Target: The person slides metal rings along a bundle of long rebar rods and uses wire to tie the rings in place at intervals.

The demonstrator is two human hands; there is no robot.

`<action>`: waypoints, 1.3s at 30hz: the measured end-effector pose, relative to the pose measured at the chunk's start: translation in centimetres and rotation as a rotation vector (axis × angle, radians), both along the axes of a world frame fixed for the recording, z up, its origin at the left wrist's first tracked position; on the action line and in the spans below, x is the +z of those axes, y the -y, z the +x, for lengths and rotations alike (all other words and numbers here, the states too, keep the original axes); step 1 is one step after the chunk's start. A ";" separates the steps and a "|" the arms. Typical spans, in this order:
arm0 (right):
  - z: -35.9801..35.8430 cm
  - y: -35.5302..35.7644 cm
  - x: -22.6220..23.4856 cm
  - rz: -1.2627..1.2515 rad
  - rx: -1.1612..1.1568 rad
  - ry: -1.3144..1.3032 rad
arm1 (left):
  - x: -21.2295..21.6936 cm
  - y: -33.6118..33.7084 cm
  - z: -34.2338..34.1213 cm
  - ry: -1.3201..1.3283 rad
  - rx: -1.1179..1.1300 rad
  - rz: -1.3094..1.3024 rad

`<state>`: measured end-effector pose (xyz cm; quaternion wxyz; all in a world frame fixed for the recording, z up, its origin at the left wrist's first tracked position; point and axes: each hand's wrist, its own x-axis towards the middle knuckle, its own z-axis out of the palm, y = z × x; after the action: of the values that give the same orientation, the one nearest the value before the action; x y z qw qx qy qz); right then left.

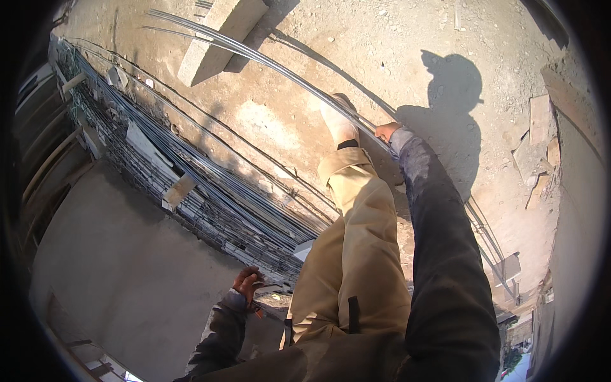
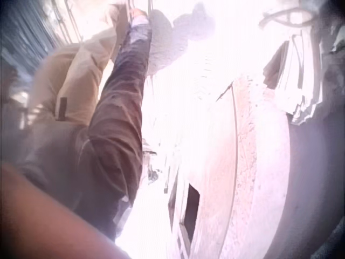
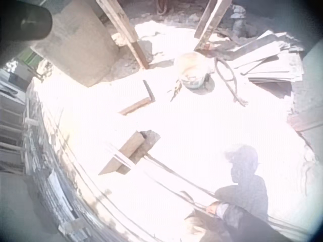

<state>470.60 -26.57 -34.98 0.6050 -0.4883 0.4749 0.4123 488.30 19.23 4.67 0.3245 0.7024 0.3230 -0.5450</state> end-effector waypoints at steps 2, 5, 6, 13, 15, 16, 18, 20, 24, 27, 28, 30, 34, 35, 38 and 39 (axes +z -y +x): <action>2.1 0.7 0.6 0.002 -0.059 -0.018 | -1.8 2.6 3.3 0.048 -0.126 -0.002; 6.3 0.5 1.4 0.004 -0.046 -0.036 | -4.4 9.6 10.4 0.178 -0.247 -0.105; 7.9 0.4 1.5 0.001 -0.029 -0.038 | -6.2 11.1 12.5 0.237 -0.226 -0.160; 13.2 1.4 -1.0 -0.122 0.531 0.334 | -22.5 26.2 25.7 0.168 -0.445 -0.346; 13.5 1.1 -1.4 -0.189 0.668 0.510 | -25.4 31.3 27.9 0.139 -0.449 -0.241; 12.8 1.3 -1.8 -0.325 0.790 0.669 | -26.9 33.3 28.4 0.139 -0.313 -0.288; 14.0 1.9 -2.5 -0.226 0.770 0.538 | -29.7 36.0 29.9 0.142 -0.118 -0.323; 15.1 0.0 -0.3 -0.143 0.588 0.368 | -31.2 36.8 30.3 0.117 0.015 -0.296; 16.5 0.6 -0.2 -0.253 0.315 0.127 | -33.5 39.0 31.2 0.085 0.059 -0.371; 17.8 1.6 2.9 -0.243 0.338 0.094 | -33.8 40.8 29.7 0.117 -0.097 -0.347; 19.8 1.6 3.4 -0.220 0.328 0.118 | -33.4 40.5 30.3 0.208 -0.162 -0.315; 20.8 2.3 4.9 -0.198 0.298 0.094 | -33.1 40.8 30.0 0.341 -0.275 -0.237; 19.4 0.7 4.1 -0.188 0.168 0.094 | -34.7 39.8 29.7 0.425 -0.364 -0.084; 18.9 0.3 3.8 -0.201 0.157 0.085 | -35.1 39.4 29.7 0.408 -0.342 -0.079; 17.9 -0.4 3.5 -0.219 0.112 0.060 | -34.7 38.7 29.5 0.263 -0.163 -0.259; 17.6 -0.4 3.6 -0.214 0.097 0.045 | -34.1 38.6 29.4 0.197 -0.081 -0.340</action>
<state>488.18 -26.22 -31.41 0.5392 -0.5818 0.4782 0.3769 517.70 -19.40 -29.39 0.4464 0.6998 0.1647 -0.5329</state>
